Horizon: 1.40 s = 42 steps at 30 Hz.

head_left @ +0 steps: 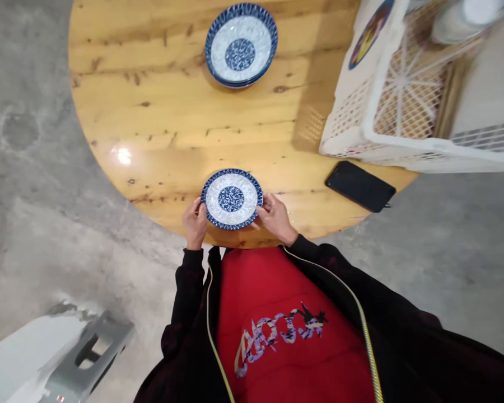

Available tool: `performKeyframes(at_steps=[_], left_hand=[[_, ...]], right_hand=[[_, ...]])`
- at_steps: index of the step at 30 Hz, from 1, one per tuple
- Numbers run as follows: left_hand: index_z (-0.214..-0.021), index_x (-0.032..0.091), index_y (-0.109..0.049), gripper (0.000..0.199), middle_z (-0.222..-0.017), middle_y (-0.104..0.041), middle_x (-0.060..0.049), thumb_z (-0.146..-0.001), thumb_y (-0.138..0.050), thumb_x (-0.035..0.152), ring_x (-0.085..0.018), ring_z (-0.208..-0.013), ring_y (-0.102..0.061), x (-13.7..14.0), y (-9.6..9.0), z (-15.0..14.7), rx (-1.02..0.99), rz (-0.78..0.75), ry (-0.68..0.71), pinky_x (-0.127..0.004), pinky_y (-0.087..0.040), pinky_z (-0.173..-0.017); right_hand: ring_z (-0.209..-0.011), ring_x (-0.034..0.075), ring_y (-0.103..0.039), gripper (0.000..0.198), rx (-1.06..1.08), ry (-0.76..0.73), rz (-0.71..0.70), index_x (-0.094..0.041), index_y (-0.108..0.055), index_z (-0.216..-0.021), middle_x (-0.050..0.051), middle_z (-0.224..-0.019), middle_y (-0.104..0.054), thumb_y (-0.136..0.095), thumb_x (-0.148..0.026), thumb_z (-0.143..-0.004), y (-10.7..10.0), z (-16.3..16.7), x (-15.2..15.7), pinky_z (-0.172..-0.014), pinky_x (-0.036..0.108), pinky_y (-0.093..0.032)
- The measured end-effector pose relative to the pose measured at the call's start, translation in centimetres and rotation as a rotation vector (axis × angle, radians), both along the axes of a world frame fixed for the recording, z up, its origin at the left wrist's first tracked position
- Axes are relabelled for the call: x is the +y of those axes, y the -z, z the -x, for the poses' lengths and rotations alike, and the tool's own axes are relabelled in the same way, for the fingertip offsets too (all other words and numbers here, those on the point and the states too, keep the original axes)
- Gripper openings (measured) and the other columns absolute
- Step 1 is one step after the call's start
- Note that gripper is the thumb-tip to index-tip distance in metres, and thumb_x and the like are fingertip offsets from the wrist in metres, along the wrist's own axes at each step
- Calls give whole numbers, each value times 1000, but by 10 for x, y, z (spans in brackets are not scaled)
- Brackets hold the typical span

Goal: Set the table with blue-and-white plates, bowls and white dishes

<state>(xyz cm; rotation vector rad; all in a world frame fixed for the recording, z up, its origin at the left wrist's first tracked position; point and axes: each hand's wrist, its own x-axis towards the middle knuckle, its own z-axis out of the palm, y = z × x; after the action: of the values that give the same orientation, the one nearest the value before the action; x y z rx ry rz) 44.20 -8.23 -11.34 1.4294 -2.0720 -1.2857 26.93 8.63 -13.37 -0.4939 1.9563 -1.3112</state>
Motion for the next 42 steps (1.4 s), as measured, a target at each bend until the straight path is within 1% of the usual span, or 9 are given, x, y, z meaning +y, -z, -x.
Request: performKeyframes(at_steps=[6, 12, 16, 23, 27, 31, 34, 39, 42], left_hand=[[-97, 22, -74, 24, -91, -76, -4, -91, -53, 30, -21, -87, -70, -16, 4, -10, -39, 37, -19, -31, -56, -85], [-97, 22, -74, 24, -94, -78, -4, -92, -52, 28, -21, -87, -70, -16, 8, -9, -35, 20, -14, -31, -55, -84], [-99, 22, -74, 24, -96, -77, -4, -93, -51, 27, -20, -89, -70, -14, 11, -8, -39, 12, -18, -29, -55, -84], [-100, 22, -76, 25, -101, -79, -5, -95, -52, 22, -21, -98, -71, -18, 15, -12, -44, 25, 8, -31, -55, -93], [-100, 21, -77, 24, -98, -79, -5, -95, -53, 22, -20, -92, -71, -24, 19, -17, 4, 5, 42, -31, -56, -89], [-101, 21, -78, 24, -101, -79, -5, -94, -55, 21, -19, -92, -71, -28, 24, -20, 49, -21, 82, -31, -56, -88], [-100, 20, -78, 24, -98, -79, -4, -93, -55, 20, -19, -89, -70, -29, 27, -20, 49, -14, 93, -31, -55, -86], [-99, 20, -78, 25, -97, -78, -4, -94, -53, 20, -18, -86, -69, -29, 29, -19, 64, 12, 100, -29, -53, -84], [-97, 19, -77, 25, -94, -77, -4, -94, -52, 19, -17, -86, -68, -31, 29, -17, 53, 29, 97, -28, -51, -82]], right_hand=[[-99, 27, -74, 38, -24, -8, 21, -21, -60, -115, 8, -105, -75, -59, -37, -80, 3, -16, -10, -92, 43, -58], [-97, 26, -73, 34, 3, 1, -10, -21, -60, -111, 9, -105, -76, -59, -37, -81, 3, -18, -11, -91, 42, -59], [-96, 25, -72, 35, 24, -11, -40, -21, -60, -111, 9, -107, -76, -60, -39, -81, 3, -15, -9, -91, 42, -58], [-87, 24, -70, 32, 47, -32, -66, -21, -59, -104, 8, -102, -74, -63, -42, -79, 8, -18, -7, -88, 45, -59], [-88, 25, -70, 33, 62, -50, -70, -22, -57, -103, 7, -100, -72, -64, -44, -79, 10, -21, -4, -89, 47, -59], [-86, 25, -70, 35, 59, -45, -51, -22, -56, -103, 9, -98, -71, -66, -45, -79, 13, -21, -1, -88, 47, -59], [-87, 26, -70, 35, 53, -47, -47, -23, -55, -103, 10, -99, -71, -67, -46, -79, 15, -21, 0, -85, 45, -59], [-85, 25, -69, 39, 60, -52, -51, -22, -55, -103, 9, -96, -71, -70, -50, -80, 16, -21, 0, -84, 46, -60], [-84, 26, -70, 40, 51, -27, -13, -22, -57, -102, 10, -95, -72, -73, -50, -79, 17, -20, -3, -82, 44, -60]])
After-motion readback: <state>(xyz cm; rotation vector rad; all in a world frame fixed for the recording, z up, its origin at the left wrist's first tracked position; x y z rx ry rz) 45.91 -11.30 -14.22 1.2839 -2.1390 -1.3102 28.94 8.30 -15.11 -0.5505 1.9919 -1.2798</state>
